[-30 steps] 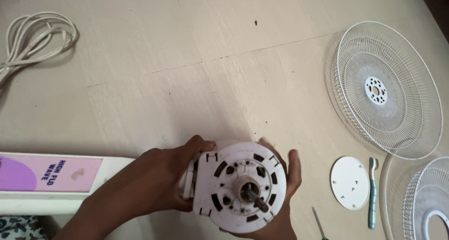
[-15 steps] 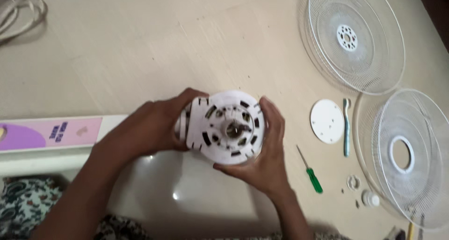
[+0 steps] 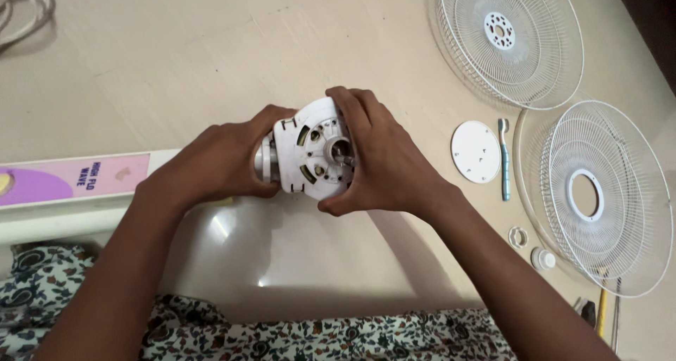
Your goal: The person disassembles an electric fan by removing screws from the base and motor housing using a screwdriver. They separate the motor housing from the stand and then remove screws from the motor end cap, placing screws and parts on the floor.
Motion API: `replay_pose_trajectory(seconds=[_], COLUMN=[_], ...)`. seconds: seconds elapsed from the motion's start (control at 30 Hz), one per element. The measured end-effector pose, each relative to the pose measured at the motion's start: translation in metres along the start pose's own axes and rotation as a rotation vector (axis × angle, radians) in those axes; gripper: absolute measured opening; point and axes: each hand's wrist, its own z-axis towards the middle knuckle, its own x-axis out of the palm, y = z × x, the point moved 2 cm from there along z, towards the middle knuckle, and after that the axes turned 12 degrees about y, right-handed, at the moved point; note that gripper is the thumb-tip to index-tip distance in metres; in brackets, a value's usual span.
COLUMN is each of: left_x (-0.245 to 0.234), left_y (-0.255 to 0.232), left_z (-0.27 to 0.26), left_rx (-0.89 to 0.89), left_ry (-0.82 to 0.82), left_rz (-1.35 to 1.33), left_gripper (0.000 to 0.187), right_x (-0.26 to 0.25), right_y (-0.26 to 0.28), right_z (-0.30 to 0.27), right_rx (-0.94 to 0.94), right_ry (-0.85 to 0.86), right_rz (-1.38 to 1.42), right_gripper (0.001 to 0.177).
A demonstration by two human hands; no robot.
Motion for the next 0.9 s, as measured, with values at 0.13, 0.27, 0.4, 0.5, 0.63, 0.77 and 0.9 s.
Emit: replay_pose_trajectory(seconds=[0.13, 0.27, 0.4, 0.5, 0.63, 0.77, 0.9], left_x=[-0.001, -0.002, -0.003, -0.004, -0.003, -0.001, 0.002], left_y=[-0.002, -0.003, -0.003, -0.005, -0.006, -0.006, -0.003], left_z=[0.000, 0.000, -0.001, -0.002, -0.004, -0.004, -0.003], left_rx=[-0.035, 0.000, -0.081, -0.080, -0.087, -0.070, -0.056], left_ry=[0.019, -0.013, 0.011, 0.012, 0.031, 0.059, 0.080], left_rz=[-0.029, -0.031, -0.058, -0.046, -0.059, -0.081, -0.086], left_gripper=[0.106, 0.108, 0.099, 0.096, 0.097, 0.105, 0.109], right_x=[-0.006, -0.008, -0.010, -0.010, -0.006, 0.001, 0.011], right_y=[-0.002, -0.006, -0.009, -0.009, -0.006, -0.003, 0.004], right_z=[0.006, 0.011, 0.017, 0.018, 0.012, 0.005, -0.001], right_rx=[-0.075, -0.122, -0.132, -0.110, -0.075, -0.010, 0.077], right_ry=[0.029, 0.059, 0.096, 0.112, 0.087, 0.065, 0.024], right_rz=[-0.025, -0.017, -0.005, 0.018, 0.041, 0.083, 0.090], right_gripper=[0.126, 0.126, 0.126, 0.126, 0.127, 0.128, 0.128])
